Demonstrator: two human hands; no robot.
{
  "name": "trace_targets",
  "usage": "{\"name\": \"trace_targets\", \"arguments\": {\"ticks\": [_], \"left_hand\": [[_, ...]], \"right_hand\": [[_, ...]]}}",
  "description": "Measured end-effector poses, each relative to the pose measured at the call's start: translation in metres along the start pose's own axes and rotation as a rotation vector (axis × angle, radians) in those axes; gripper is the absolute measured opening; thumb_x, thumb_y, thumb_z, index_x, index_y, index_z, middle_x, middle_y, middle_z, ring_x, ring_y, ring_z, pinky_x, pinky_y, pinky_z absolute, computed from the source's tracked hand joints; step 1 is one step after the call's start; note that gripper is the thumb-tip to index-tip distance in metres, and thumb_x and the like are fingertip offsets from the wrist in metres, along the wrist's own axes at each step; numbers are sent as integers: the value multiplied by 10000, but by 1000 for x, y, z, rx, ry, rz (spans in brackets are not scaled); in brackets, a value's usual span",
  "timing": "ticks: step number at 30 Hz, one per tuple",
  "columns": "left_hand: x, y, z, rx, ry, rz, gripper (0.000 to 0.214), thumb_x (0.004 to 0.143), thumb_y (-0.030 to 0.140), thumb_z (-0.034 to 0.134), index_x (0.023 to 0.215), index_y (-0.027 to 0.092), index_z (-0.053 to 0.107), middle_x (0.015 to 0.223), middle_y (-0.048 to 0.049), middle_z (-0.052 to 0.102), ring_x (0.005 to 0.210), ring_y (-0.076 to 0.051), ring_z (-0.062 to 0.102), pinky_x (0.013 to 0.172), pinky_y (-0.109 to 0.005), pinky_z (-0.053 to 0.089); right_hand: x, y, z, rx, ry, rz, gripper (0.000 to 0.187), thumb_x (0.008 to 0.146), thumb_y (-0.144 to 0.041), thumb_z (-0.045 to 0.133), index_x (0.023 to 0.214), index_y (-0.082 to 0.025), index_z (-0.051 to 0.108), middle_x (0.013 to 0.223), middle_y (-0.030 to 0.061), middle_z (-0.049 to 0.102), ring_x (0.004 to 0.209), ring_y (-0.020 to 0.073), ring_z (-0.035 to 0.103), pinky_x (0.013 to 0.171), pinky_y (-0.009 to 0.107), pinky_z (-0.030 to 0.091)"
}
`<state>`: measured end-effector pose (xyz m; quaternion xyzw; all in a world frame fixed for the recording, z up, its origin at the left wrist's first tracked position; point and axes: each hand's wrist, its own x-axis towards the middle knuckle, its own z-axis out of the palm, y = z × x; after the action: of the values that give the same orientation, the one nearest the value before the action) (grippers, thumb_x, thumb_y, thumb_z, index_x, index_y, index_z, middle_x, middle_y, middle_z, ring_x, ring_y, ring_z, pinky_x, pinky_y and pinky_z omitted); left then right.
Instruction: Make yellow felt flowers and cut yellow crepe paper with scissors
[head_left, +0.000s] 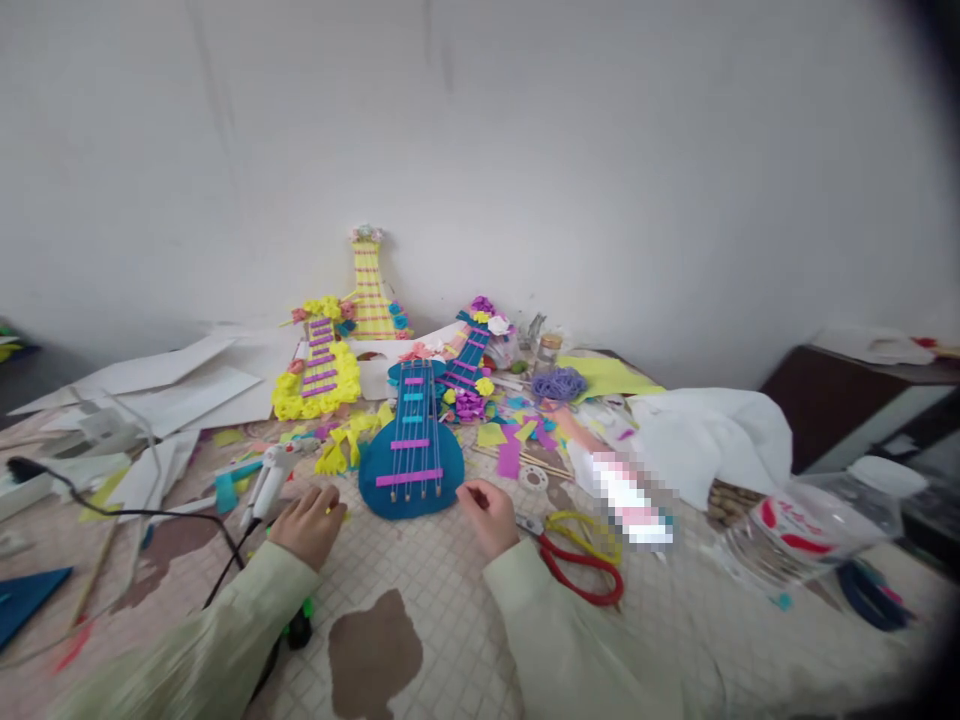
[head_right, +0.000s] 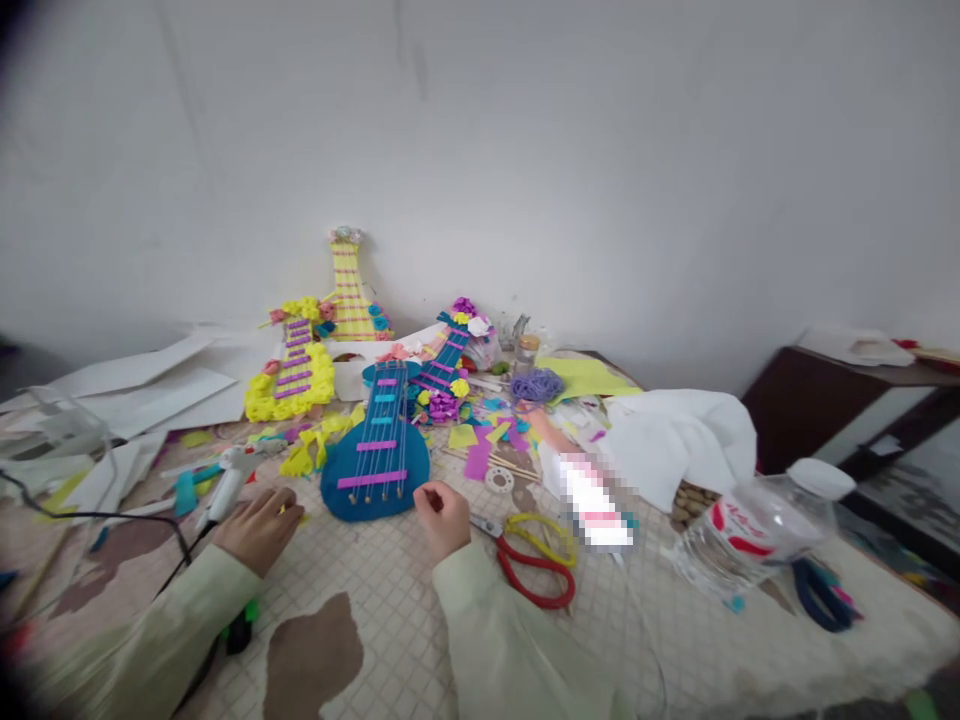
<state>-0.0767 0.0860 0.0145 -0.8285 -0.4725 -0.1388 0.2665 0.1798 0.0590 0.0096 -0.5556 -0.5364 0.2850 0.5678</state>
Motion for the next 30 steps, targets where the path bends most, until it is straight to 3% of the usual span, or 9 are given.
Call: {"name": "trace_targets", "arguments": {"ticks": [7, 14, 20, 25, 28, 30], "left_hand": [[-11, -9, 22, -42, -115, 65, 251, 819, 141, 385, 837, 193, 630, 857, -47, 650, 777, -181, 596, 652, -302, 455], [-25, -14, 29, -224, -127, 37, 264, 792, 239, 395, 883, 198, 639, 981, -84, 640, 915, -210, 579, 704, -322, 464], [-32, -10, 23, -218, -222, -177, 327, 771, 340, 397, 983, 218, 615, 1093, -79, 612, 1002, -230, 553, 816, -375, 422], [-26, -12, 17, -182, -273, -215, 343, 768, 341, 399, 998, 193, 606, 1126, -91, 593, 984, -231, 566, 854, -370, 406], [-21, -5, 5, -231, -200, -166, 333, 760, 316, 414, 977, 158, 611, 1093, -130, 603, 974, -263, 566, 813, -393, 432], [-23, 12, -8, -296, -100, -124, 311, 778, 317, 403, 978, 188, 604, 1074, -117, 610, 978, -266, 560, 797, -404, 439]], "right_hand": [[-1, -1, -4, 18, 37, -11, 193, 703, -305, 516, 632, -153, 613, 538, 3, 577, 511, 136, 513, 511, 236, 413], [-2, -6, -5, 4, 35, -20, 188, 705, -291, 504, 625, -156, 606, 544, 5, 569, 514, 133, 497, 509, 234, 408], [-1, -1, -5, -15, 35, -25, 205, 704, -311, 501, 627, -153, 606, 543, 7, 566, 512, 136, 490, 520, 243, 404], [-1, 0, -5, -29, 31, -26, 215, 702, -319, 501, 634, -150, 614, 552, 12, 577, 521, 141, 499, 535, 249, 406], [-1, -1, -6, -34, 31, -24, 216, 705, -315, 498, 646, -145, 619, 560, 15, 582, 522, 140, 500, 535, 250, 406], [0, 0, -6, -38, 25, -27, 219, 708, -314, 498, 642, -144, 619, 549, 13, 579, 515, 139, 498, 532, 248, 406]]}}
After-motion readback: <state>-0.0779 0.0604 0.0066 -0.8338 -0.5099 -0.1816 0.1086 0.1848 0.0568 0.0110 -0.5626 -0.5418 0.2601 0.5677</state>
